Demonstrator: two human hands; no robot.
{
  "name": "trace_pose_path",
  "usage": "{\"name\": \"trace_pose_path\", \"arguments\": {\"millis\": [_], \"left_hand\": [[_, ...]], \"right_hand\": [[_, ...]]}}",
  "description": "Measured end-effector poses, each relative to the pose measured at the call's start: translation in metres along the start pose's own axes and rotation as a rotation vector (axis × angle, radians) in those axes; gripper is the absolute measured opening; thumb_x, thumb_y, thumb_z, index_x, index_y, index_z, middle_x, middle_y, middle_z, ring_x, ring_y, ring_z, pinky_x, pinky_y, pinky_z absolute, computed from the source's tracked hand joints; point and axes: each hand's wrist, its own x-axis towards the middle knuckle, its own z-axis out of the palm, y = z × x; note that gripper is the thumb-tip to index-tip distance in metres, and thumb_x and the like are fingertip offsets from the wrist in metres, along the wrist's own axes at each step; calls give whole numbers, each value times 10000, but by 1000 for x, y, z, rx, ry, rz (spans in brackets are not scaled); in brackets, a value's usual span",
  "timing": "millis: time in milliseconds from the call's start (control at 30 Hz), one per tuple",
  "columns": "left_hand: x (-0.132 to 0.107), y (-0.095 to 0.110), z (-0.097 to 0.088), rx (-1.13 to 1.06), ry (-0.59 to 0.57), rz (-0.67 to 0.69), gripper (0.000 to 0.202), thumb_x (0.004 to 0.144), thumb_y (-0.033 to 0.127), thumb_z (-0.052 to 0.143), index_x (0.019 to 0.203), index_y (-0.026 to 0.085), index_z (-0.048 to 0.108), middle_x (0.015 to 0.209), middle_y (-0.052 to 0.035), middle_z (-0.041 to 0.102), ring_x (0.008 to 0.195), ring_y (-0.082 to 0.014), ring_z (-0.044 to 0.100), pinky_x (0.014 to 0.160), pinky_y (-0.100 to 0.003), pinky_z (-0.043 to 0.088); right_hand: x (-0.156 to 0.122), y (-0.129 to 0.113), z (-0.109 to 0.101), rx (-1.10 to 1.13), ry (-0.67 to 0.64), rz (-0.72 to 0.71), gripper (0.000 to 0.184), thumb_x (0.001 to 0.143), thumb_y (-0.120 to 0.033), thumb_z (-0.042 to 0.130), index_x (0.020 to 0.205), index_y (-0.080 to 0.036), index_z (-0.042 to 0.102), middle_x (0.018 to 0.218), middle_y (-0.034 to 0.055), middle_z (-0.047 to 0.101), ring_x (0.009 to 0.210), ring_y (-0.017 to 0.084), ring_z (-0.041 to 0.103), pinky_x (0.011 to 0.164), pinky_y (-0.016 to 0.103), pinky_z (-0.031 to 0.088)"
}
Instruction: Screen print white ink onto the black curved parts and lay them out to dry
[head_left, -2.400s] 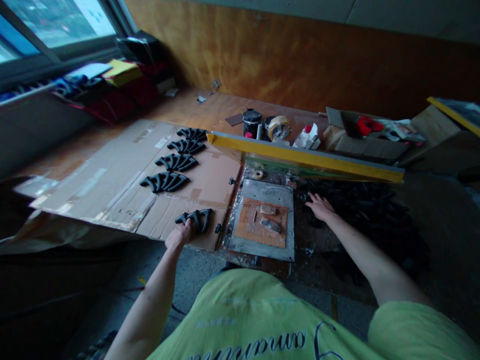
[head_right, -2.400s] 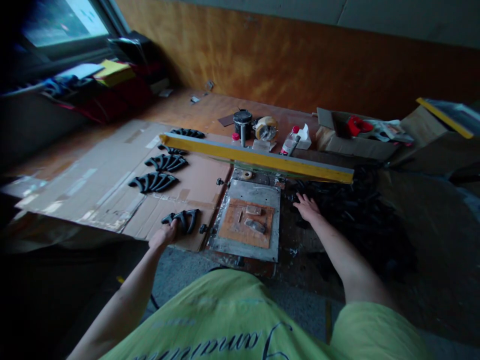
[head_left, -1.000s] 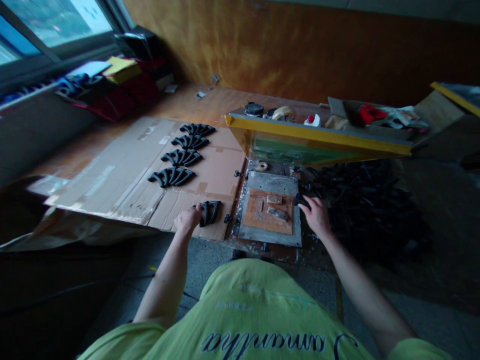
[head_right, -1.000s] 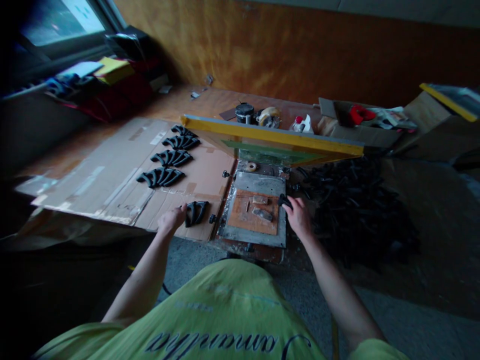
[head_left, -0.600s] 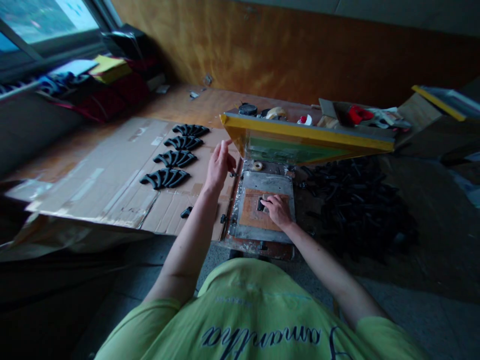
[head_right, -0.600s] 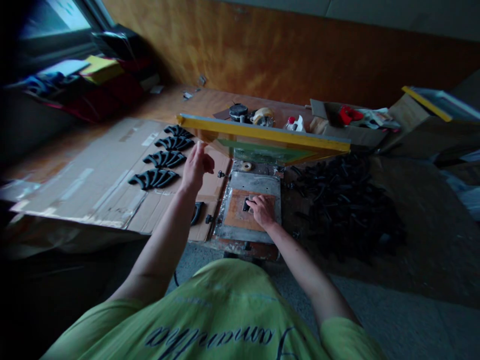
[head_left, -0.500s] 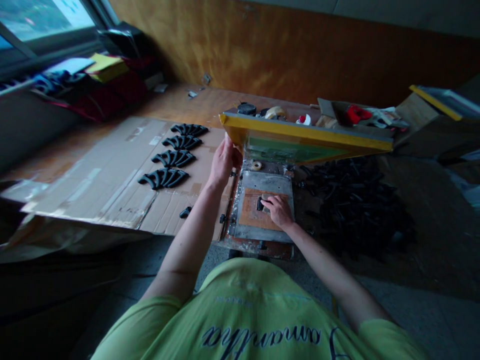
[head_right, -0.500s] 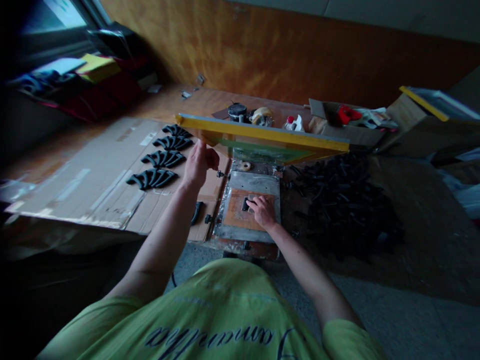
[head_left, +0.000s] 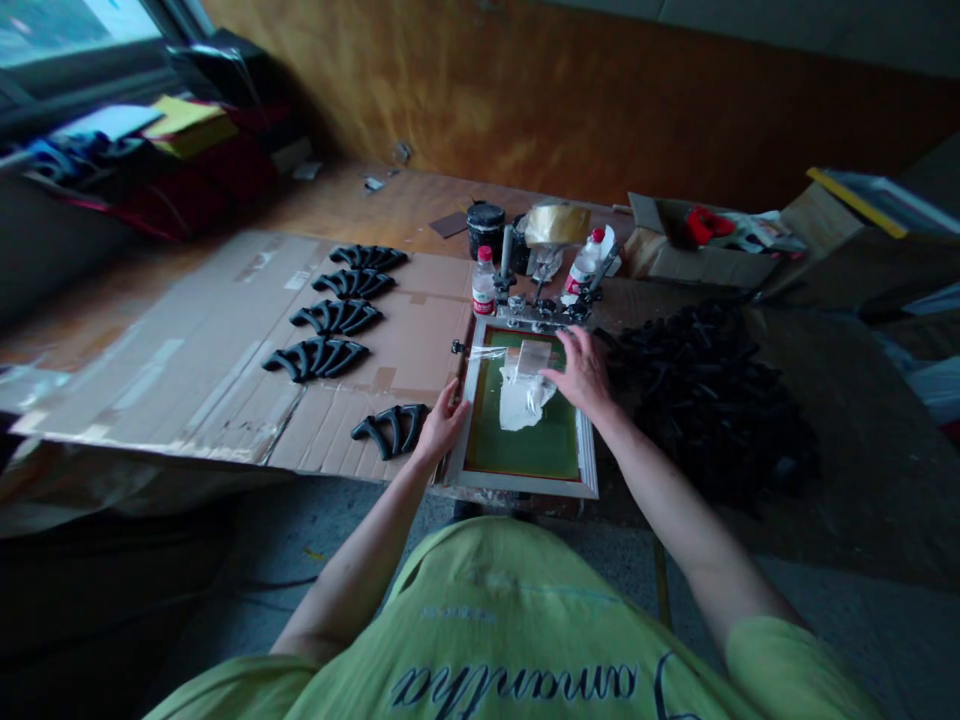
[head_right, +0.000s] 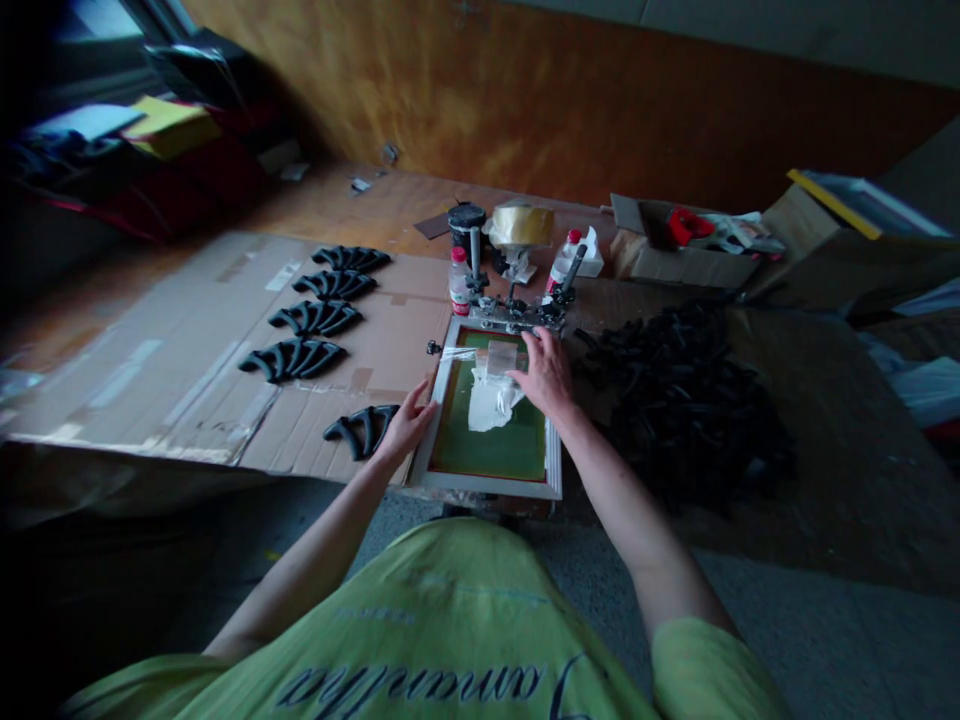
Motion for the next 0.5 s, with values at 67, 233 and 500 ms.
{"name": "trace_pose_path", "arguments": {"millis": [67, 233, 500], "left_hand": [[7, -12, 4, 72, -16, -16, 669, 852, 478, 602, 1462, 237, 472, 934, -48, 744, 771, -190, 683, 692, -278, 528], [18, -24, 5, 134, -80, -4, 623, 887, 514, 534, 1445, 240, 494, 1057, -72, 736, 901, -213, 690, 748, -286, 519], [16, -22, 6, 83, -47, -16, 560, 868, 475, 582, 1364, 215, 574, 988, -65, 753, 862, -204, 699, 723, -272, 532]], "right_hand": [[5, -23, 12, -71, -131, -33, 418, 792, -308, 745, 1162, -157, 623, 1211, 169, 590, 1151, 335, 512, 977, 491, 434], [-27, -40, 24, -115, -376, -142, 97, 863, -145, 578, 898, -169, 665, 891, 117, 670, 948, 278, 558, 845, 398, 430], [-45, -26, -6, 11, -567, -478, 199, 784, -70, 580, 869, -207, 698, 860, 42, 692, 894, 216, 576, 781, 324, 385]]}}
